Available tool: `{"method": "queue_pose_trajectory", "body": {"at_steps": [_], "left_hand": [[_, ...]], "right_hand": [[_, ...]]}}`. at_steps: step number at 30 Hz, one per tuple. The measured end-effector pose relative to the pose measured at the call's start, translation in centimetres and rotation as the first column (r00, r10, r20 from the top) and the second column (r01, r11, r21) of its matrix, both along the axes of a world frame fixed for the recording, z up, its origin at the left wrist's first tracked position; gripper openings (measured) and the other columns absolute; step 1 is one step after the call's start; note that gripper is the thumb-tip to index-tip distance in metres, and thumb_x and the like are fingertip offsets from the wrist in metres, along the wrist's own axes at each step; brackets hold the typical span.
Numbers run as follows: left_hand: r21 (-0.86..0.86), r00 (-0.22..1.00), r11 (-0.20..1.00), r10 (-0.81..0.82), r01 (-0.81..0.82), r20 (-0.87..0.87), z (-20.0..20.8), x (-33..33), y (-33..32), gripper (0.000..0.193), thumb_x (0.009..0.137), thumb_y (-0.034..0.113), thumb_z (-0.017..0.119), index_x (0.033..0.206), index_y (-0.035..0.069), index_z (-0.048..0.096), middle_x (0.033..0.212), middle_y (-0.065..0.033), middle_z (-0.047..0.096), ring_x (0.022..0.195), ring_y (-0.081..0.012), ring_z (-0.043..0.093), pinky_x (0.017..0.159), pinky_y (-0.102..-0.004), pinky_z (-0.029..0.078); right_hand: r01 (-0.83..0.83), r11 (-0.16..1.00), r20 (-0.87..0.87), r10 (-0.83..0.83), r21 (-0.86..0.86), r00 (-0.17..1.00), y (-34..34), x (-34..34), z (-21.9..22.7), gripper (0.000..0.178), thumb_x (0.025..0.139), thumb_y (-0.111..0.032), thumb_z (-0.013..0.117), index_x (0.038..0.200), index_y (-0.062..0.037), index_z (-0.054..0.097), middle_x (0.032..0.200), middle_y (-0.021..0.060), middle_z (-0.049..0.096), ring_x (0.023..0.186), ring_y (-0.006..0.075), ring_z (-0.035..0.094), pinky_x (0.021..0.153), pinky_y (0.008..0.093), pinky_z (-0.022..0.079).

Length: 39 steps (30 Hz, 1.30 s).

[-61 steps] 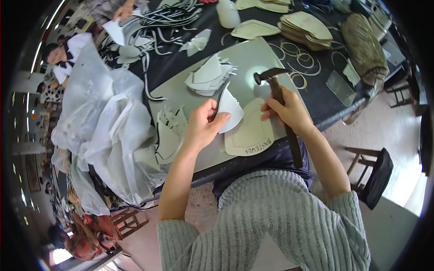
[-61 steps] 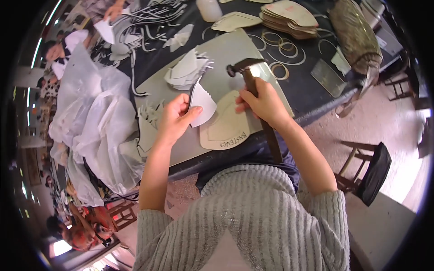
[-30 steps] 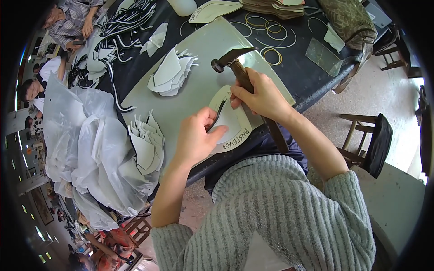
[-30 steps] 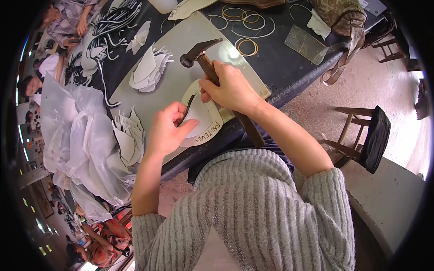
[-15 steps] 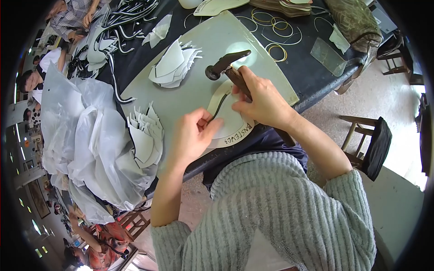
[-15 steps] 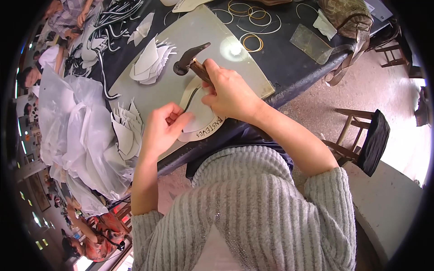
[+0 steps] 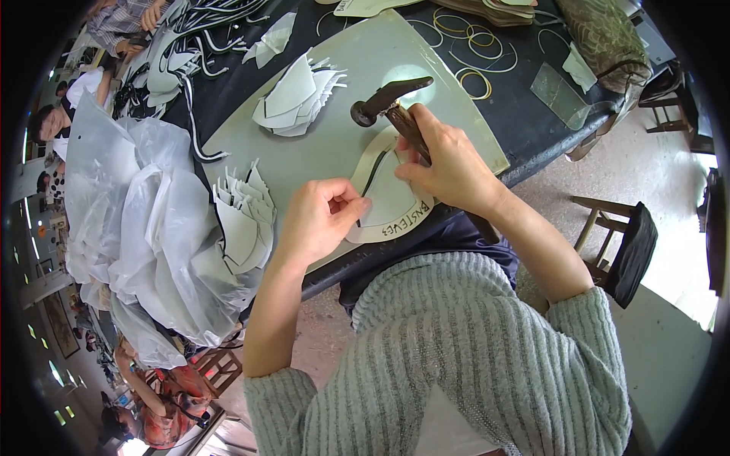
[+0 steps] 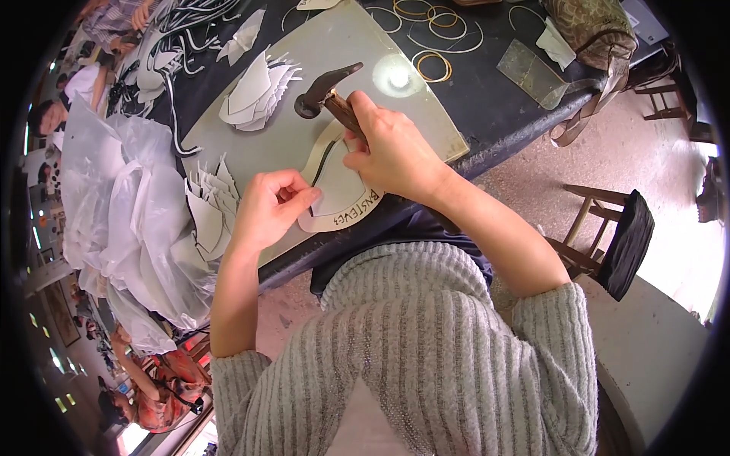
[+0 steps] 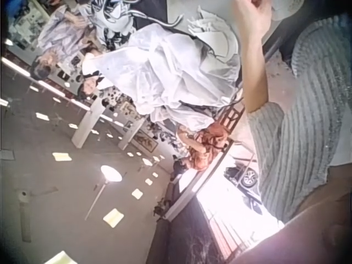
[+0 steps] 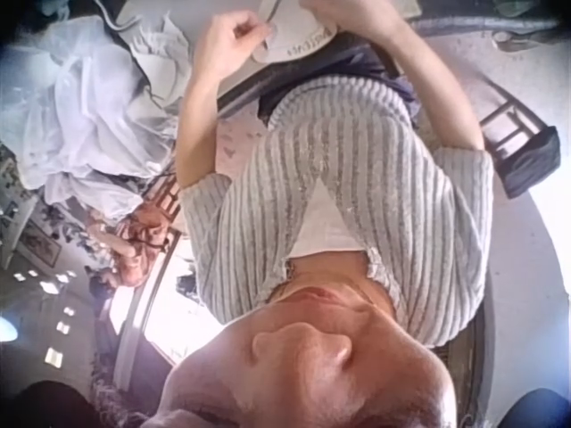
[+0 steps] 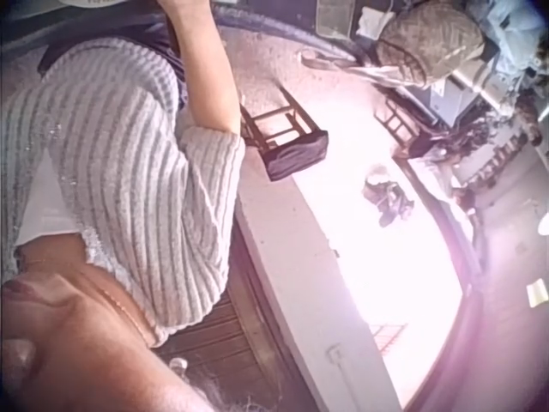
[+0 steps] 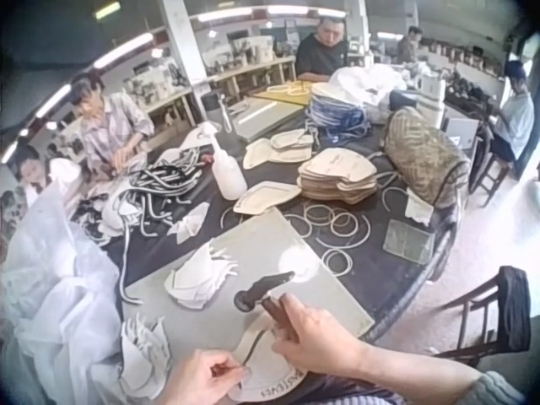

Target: Use a hammer to tap and shape leather shoe components onto a white template form.

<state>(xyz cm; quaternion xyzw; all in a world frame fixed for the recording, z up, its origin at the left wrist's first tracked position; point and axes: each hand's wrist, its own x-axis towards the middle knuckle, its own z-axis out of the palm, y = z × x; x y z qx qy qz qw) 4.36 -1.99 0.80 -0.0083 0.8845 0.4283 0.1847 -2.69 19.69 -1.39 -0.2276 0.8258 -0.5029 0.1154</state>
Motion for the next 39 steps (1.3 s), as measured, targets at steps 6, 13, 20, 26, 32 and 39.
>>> {"method": "queue_pose_trajectory", "body": {"at_steps": [6,13,20,26,32,39], "left_hand": [[-0.266,0.980,0.964,-0.072,0.020,-0.188,0.6,0.8,1.7,0.014,0.082,0.009,0.071,0.077,-0.001,0.062,0.069,-0.0093,0.063,0.061,-0.0236,0.062,0.058,-0.0350,0.048],[-0.473,0.683,0.868,-0.437,0.150,-0.585,-0.6,2.2,3.4,0.033,0.078,0.004,0.065,0.111,0.002,0.059,0.113,-0.0108,0.060,0.106,-0.0278,0.059,0.088,-0.0373,0.049],[-0.420,0.698,0.902,-0.364,0.100,-0.617,-2.0,3.2,4.3,0.047,0.070,-0.007,0.061,0.116,0.002,0.064,0.119,-0.0076,0.060,0.108,-0.0251,0.059,0.088,-0.0384,0.048],[-0.399,0.685,0.912,-0.349,0.092,-0.640,-2.6,3.2,4.0,0.049,0.067,-0.007,0.062,0.115,0.002,0.064,0.119,-0.0075,0.060,0.107,-0.0254,0.059,0.087,-0.0388,0.048],[-0.131,0.743,0.990,-0.042,-0.061,-0.668,-3.4,2.7,3.5,0.032,0.080,0.000,0.067,0.113,0.001,0.066,0.113,-0.0072,0.061,0.103,-0.0267,0.058,0.086,-0.0391,0.046],[-0.327,0.739,0.888,0.022,-0.324,-0.673,-3.5,1.0,6.0,0.030,0.082,0.015,0.073,0.111,0.008,0.070,0.102,-0.0037,0.059,0.102,-0.0262,0.054,0.089,-0.0431,0.039]], "right_hand": [[-0.004,0.998,0.020,0.002,0.069,1.000,-0.1,0.0,-0.2,0.044,0.073,-0.005,0.075,0.106,0.0010,0.047,0.088,0.0126,0.066,0.078,0.0267,0.067,0.074,0.0375,0.052],[-0.045,0.993,-0.034,0.049,0.109,0.998,-0.4,-0.2,-0.3,0.048,0.074,-0.005,0.074,0.110,0.0010,0.043,0.087,0.0146,0.065,0.076,0.0286,0.068,0.071,0.0382,0.053],[0.043,0.997,0.078,-0.048,0.060,0.996,0.7,-2.2,0.3,0.036,0.078,-0.015,0.078,0.093,0.0004,0.049,0.075,0.0103,0.062,0.066,0.0195,0.060,0.064,0.0338,0.049],[0.002,0.986,0.036,-0.008,0.169,0.999,0.3,-1.9,1.3,0.047,0.074,-0.021,0.082,0.095,0.0002,0.046,0.072,0.0119,0.060,0.065,0.0264,0.060,0.062,0.0374,0.048],[-0.101,0.934,-0.103,0.145,0.342,0.984,-0.5,-2.4,0.8,0.051,0.076,-0.023,0.080,0.097,0.0020,0.041,0.077,0.0242,0.063,0.077,0.0437,0.064,0.068,0.0472,0.049],[-0.075,0.939,-0.082,0.108,0.335,0.991,-0.5,-2.2,1.0,0.047,0.078,-0.023,0.077,0.097,0.0021,0.042,0.074,0.0245,0.062,0.075,0.0440,0.063,0.066,0.0479,0.049]]}}
